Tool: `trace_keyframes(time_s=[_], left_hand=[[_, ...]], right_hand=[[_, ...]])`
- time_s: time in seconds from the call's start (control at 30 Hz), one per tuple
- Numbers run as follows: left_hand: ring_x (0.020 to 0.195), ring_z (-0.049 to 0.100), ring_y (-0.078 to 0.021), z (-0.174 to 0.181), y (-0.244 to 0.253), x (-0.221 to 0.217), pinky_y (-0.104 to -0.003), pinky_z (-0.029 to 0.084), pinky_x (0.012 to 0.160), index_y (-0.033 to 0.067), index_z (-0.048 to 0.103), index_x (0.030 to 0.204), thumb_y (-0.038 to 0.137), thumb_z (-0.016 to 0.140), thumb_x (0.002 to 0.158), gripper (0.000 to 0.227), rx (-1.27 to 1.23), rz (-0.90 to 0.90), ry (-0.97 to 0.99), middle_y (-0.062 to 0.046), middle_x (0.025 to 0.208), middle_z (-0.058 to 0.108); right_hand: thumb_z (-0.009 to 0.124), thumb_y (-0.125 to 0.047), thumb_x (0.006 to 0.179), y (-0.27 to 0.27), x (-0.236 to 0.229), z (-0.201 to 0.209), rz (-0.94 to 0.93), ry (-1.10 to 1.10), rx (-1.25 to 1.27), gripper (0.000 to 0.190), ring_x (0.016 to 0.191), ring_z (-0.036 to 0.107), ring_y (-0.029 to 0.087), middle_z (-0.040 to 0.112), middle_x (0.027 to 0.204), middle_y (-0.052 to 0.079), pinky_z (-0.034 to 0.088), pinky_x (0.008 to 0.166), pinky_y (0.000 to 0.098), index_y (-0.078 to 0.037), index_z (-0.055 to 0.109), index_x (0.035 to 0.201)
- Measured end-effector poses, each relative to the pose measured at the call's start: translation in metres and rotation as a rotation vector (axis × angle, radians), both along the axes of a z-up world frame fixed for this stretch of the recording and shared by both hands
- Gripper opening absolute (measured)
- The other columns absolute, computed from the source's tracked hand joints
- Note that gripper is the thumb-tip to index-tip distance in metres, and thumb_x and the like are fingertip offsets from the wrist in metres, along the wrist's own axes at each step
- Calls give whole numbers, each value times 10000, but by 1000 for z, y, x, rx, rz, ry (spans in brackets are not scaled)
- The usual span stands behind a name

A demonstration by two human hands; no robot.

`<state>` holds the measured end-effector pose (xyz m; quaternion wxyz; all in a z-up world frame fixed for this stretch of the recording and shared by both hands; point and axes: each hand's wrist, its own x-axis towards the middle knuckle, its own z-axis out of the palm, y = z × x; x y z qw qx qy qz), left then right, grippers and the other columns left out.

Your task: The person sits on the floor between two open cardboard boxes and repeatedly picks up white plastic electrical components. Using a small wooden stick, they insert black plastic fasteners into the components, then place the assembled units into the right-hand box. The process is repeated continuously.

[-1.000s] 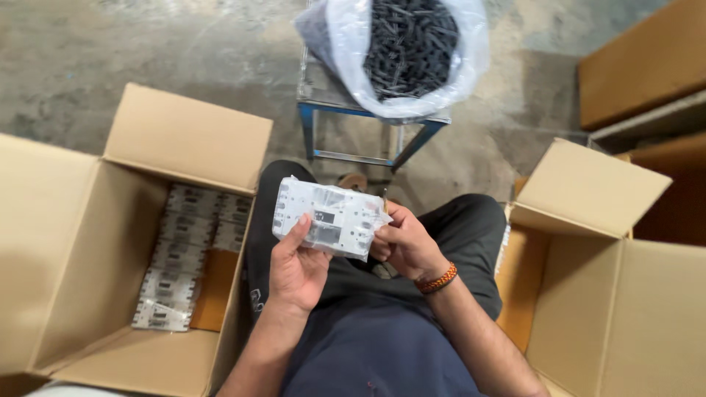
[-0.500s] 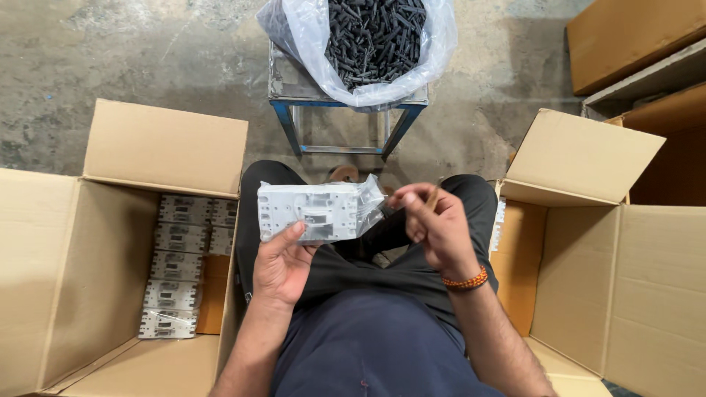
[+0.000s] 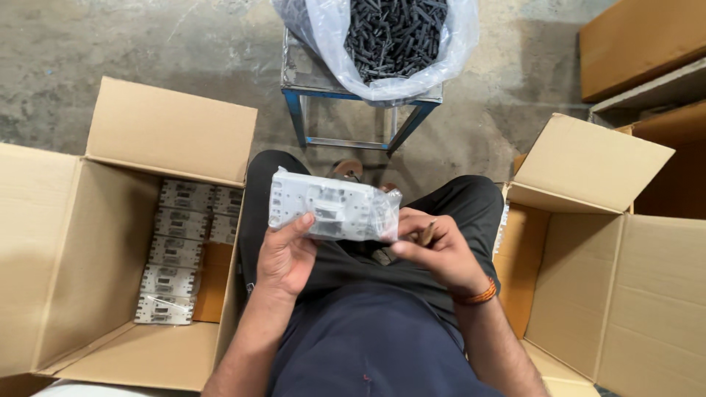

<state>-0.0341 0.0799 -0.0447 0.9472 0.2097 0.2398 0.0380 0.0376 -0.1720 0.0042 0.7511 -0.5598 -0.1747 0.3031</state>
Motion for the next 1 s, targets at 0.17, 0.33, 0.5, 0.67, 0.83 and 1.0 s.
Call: trace_keyframes(time_s=[0.17, 0.33, 0.5, 0.67, 0.83, 1.0], left_hand=[[1057, 700, -208, -4, -10, 1, -381, 528, 943, 86, 694, 1177, 11, 771, 823, 370, -7, -22, 19, -61, 1113, 744], [1029, 691, -188, -4, -17, -1, -370, 525, 913, 57, 697, 1178, 162, 761, 908, 296, 80, -95, 12, -60, 1087, 749], [1055, 696, -142, 0, -15, 2, -335, 521, 949, 42, 696, 1187, 344, 627, 983, 371, 150, -108, 2, -51, 1120, 755], [978, 691, -170, -13, -7, 5, -352, 526, 868, 24, 698, 1190, 333, 552, 1049, 370, 203, -43, 59, -77, 1084, 749], [1038, 668, -209, -27, 5, 7, -397, 517, 950, -47, 680, 1216, 233, 577, 1131, 310, 348, 49, -18, -127, 1148, 725], [1075, 707, -271, -20, 43, 15, -501, 552, 985, 77, 687, 1172, 324, 507, 1032, 336, -42, 145, 39, -126, 1173, 734]], right_hand=[[688, -176, 982, -4, 11, -31, -104, 541, -91, 250, 385, 349, 32, 477, 510, -52, 297, 391, 231, 28, 757, 1110], [755, -145, 931, -2, 7, -44, -167, 406, -119, 211, 451, 406, 35, 587, 648, -36, 324, 416, 224, -25, 710, 1099], [824, -114, 827, 3, 6, -34, -169, 411, -228, 295, 472, 453, 24, 665, 748, -30, 327, 398, 218, -29, 733, 1095], [834, -114, 807, 12, 3, -35, -261, 406, -230, 320, 486, 475, 22, 688, 778, -25, 330, 391, 208, -36, 728, 1099], [831, -89, 828, 2, -2, -29, -286, 340, -234, 335, 480, 468, 22, 668, 762, -12, 330, 395, 205, -30, 725, 1140], [780, -76, 836, -8, 1, -22, -285, 386, -231, 373, 478, 415, 7, 717, 902, -18, 310, 399, 201, -13, 675, 1188]])
